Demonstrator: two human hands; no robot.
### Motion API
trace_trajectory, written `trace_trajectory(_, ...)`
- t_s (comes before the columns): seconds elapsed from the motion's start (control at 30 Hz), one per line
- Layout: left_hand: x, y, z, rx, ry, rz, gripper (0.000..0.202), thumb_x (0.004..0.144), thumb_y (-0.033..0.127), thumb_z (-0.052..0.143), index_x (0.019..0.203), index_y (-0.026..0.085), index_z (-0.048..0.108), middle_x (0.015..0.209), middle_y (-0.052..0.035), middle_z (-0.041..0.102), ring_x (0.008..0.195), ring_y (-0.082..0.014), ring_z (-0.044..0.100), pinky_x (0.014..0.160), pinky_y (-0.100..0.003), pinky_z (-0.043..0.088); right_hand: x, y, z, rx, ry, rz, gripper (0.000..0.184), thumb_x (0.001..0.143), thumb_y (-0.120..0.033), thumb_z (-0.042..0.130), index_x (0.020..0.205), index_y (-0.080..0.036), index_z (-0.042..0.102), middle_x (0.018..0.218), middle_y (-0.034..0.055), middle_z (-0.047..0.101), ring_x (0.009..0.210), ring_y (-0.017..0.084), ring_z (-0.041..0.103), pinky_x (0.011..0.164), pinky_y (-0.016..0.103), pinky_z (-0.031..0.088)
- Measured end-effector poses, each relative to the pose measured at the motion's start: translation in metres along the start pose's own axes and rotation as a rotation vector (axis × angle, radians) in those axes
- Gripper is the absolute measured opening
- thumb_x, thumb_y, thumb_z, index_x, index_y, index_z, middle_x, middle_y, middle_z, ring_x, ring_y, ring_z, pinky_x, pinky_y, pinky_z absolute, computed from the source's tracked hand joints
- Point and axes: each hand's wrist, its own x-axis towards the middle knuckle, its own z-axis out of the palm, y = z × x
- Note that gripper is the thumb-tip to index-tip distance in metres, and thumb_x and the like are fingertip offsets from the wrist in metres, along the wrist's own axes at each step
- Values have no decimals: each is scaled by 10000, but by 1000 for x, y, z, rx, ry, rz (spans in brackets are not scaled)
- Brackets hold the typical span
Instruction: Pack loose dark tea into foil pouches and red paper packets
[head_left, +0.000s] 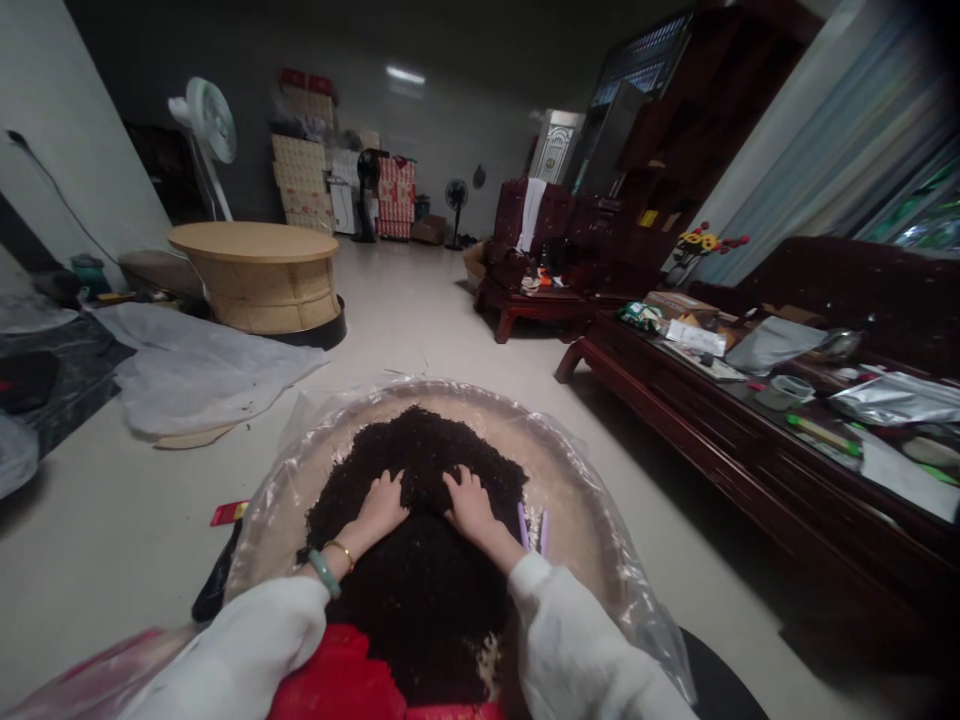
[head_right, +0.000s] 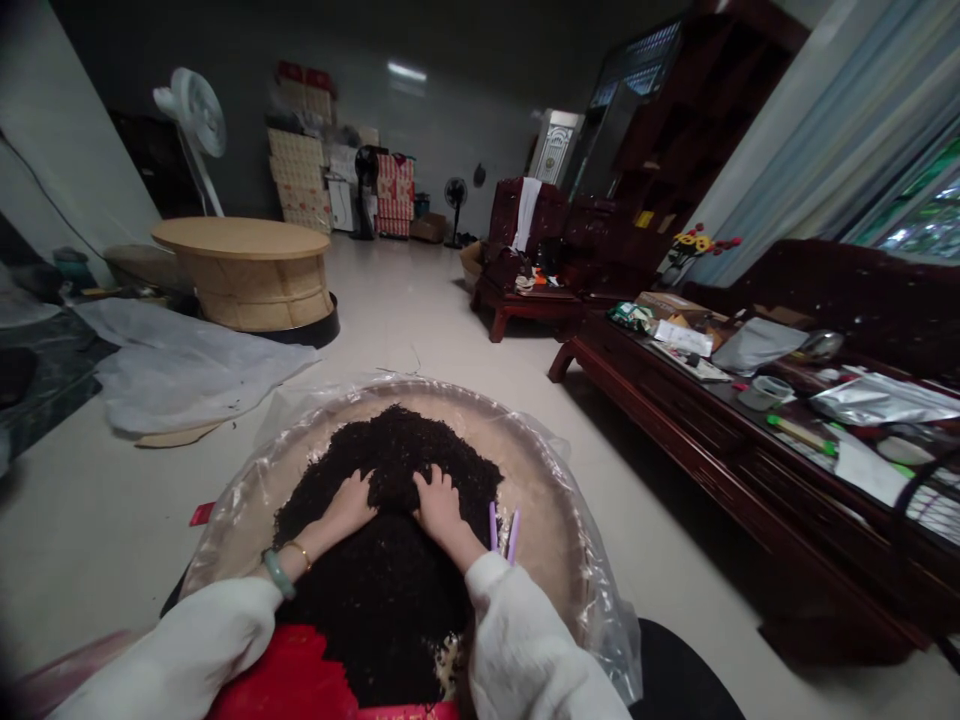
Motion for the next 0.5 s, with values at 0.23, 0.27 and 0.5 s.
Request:
trace_trajectory(0.23, 6, 8, -23, -82, -22, 71, 532, 783, 257, 588, 1306, 213, 501, 1278, -98, 579, 1231, -246, 515, 1024, -322, 390, 5, 3, -31, 167, -21, -68, 523, 812, -140, 595, 1316, -261, 524, 1422, 117, 374, 1166, 240, 542, 975, 342, 422)
trace_trajectory(0.27, 9, 7, -28, -84, -36, 76, 576, 770, 306, 611, 1326, 225, 486, 1313, -97, 557, 1241, -252, 510, 1033, -327, 384, 9, 6, -36, 180, -31, -74, 514, 821, -190, 608, 1320, -278, 519, 1415, 100, 385, 1164, 229, 547, 982, 328, 416)
trace_trajectory(0.5, -19, -41, -46, -29, -216, -75, 1158, 437, 592, 770, 1438, 181, 358, 1506, -244, 316, 1312, -483, 380, 1018, -529, 369, 3, 54, -43, 192, -142, 45, 981, 608, -405, 823, 1451, -249, 346, 1469, 186, 319, 1303, 390, 402, 997, 478, 389)
